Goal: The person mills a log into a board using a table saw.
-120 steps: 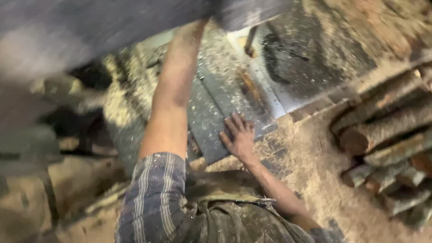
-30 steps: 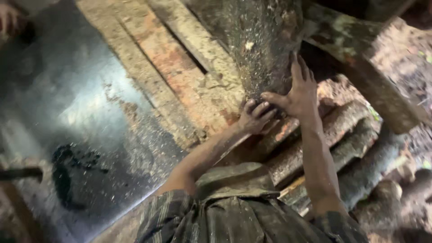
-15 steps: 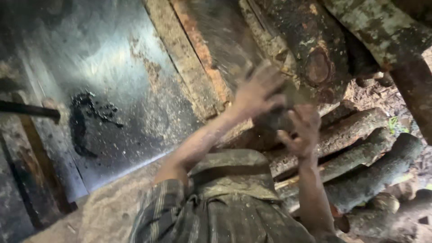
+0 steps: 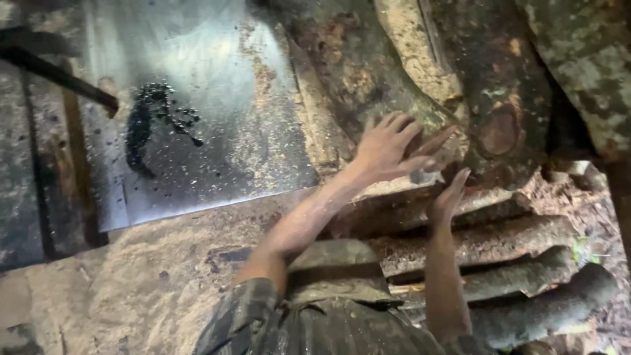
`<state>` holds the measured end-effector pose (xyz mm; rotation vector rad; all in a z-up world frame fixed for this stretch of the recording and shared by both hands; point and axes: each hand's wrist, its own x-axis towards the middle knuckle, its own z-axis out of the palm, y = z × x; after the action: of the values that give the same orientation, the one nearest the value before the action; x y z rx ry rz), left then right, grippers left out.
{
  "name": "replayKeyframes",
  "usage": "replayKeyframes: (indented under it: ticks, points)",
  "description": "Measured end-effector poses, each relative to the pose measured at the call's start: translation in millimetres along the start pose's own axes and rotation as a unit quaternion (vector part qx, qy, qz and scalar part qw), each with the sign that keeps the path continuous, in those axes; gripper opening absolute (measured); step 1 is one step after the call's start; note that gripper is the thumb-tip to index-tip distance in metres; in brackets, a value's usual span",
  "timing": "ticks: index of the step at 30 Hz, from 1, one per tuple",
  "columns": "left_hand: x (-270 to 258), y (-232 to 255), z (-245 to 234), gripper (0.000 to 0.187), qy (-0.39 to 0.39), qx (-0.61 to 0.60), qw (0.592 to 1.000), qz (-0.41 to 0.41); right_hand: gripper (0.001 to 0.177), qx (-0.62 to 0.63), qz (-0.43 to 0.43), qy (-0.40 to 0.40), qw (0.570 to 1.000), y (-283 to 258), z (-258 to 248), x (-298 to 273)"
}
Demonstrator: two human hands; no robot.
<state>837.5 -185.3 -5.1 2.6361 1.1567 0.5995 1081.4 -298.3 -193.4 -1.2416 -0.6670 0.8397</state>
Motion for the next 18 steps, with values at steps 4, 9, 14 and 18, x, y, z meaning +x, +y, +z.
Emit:
replayKeyframes:
  ticks: [4, 9, 14, 18]
  points:
    - [47, 1, -16, 0.094, -0.189, -0.069, 0.976, -0.079, 0.059, 0.026, 0.008, -0.097, 0.995, -34, 52, 70]
    - [50, 3, 14, 0.076, -0.062, -0.019, 0.998, -0.005, 0.049, 0.143, 0.247, -0.218, 0.933, -85, 94, 126]
    - [-8, -27, 25, 0.073, -0.052, -0.016, 0.996, 0.066, 0.057, 0.072, 0.144, -0.236, 0.958, -89, 107, 70]
    - [-112, -94, 32, 0.081, 0.055, -0.076, 0.986, 0.136, 0.072, -0.062, -0.034, -0.26, 0.963, -94, 160, -46]
